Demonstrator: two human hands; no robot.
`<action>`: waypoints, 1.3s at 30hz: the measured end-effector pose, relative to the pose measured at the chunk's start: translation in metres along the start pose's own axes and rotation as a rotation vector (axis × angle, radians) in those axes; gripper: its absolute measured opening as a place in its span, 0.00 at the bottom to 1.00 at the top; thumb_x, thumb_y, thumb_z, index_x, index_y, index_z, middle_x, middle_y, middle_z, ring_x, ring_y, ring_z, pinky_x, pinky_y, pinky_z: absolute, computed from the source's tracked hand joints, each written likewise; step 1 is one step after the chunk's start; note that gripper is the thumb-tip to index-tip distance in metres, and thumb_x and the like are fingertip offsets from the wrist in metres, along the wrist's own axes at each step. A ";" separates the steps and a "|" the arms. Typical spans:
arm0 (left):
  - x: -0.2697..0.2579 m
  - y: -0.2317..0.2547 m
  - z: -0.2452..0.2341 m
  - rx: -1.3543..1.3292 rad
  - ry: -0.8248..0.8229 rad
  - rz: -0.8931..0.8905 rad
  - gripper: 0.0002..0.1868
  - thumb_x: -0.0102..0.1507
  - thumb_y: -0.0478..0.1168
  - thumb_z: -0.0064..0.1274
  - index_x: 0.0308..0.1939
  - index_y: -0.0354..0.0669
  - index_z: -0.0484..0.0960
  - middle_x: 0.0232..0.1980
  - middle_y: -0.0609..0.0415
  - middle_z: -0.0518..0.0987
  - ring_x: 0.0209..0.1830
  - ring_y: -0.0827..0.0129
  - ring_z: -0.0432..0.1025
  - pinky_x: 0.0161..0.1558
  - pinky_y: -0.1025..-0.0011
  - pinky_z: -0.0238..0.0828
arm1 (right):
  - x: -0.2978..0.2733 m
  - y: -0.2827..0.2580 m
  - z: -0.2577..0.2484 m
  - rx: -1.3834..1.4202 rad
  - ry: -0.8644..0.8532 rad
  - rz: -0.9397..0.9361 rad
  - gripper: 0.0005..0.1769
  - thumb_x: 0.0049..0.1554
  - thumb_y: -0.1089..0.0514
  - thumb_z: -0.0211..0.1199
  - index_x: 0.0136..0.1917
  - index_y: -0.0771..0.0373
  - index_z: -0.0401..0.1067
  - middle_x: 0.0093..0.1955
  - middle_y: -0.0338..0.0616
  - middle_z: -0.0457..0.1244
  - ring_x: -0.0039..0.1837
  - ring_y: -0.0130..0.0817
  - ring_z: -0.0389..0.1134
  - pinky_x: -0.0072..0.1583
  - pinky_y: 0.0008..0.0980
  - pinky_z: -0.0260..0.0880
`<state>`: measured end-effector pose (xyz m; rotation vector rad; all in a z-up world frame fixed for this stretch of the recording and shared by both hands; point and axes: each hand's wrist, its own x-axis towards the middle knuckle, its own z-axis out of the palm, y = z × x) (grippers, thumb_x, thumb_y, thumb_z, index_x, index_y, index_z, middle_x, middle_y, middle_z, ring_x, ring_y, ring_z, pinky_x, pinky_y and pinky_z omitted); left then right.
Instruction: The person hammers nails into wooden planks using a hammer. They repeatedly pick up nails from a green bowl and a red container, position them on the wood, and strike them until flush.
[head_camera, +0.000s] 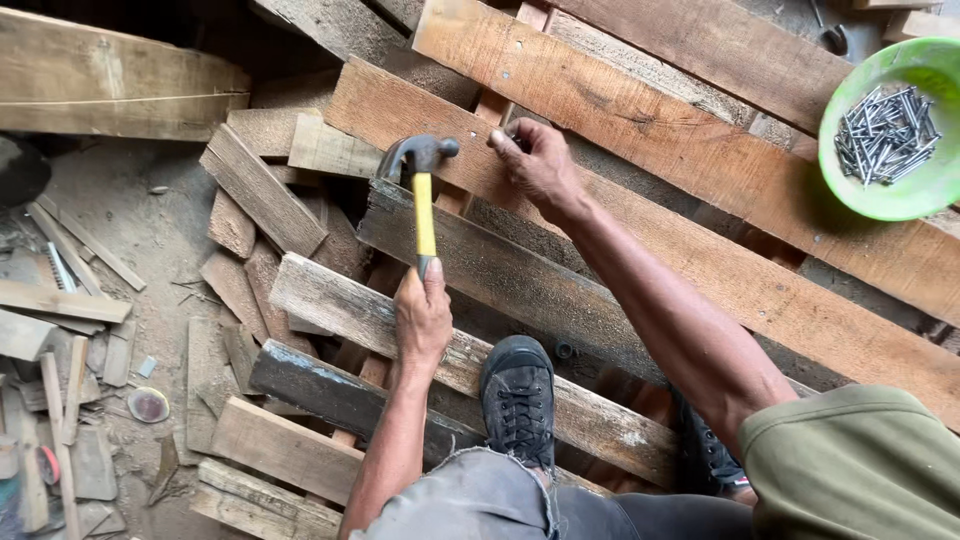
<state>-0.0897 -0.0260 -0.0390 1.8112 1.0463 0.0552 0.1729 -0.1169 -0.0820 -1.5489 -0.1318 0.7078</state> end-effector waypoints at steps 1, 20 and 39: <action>-0.001 0.003 0.001 -0.006 0.001 -0.003 0.29 0.80 0.59 0.37 0.41 0.37 0.76 0.25 0.40 0.75 0.22 0.53 0.77 0.25 0.59 0.74 | 0.007 0.008 0.001 -0.006 -0.002 0.001 0.12 0.68 0.50 0.72 0.50 0.60 0.79 0.38 0.38 0.66 0.36 0.22 0.66 0.35 0.21 0.65; -0.015 0.007 -0.004 -0.369 0.061 -0.240 0.25 0.78 0.58 0.43 0.36 0.43 0.74 0.17 0.57 0.67 0.12 0.77 0.63 0.13 0.79 0.62 | 0.005 0.003 0.035 -0.324 -0.052 -0.443 0.09 0.57 0.56 0.84 0.50 0.54 0.85 0.42 0.45 0.75 0.48 0.34 0.76 0.54 0.36 0.75; -0.021 0.037 -0.036 0.103 0.109 0.108 0.20 0.78 0.56 0.42 0.44 0.46 0.76 0.24 0.37 0.78 0.25 0.41 0.79 0.29 0.52 0.75 | 0.003 0.005 0.031 -0.353 -0.067 -0.649 0.04 0.62 0.59 0.79 0.48 0.56 0.84 0.41 0.46 0.70 0.44 0.43 0.75 0.49 0.37 0.72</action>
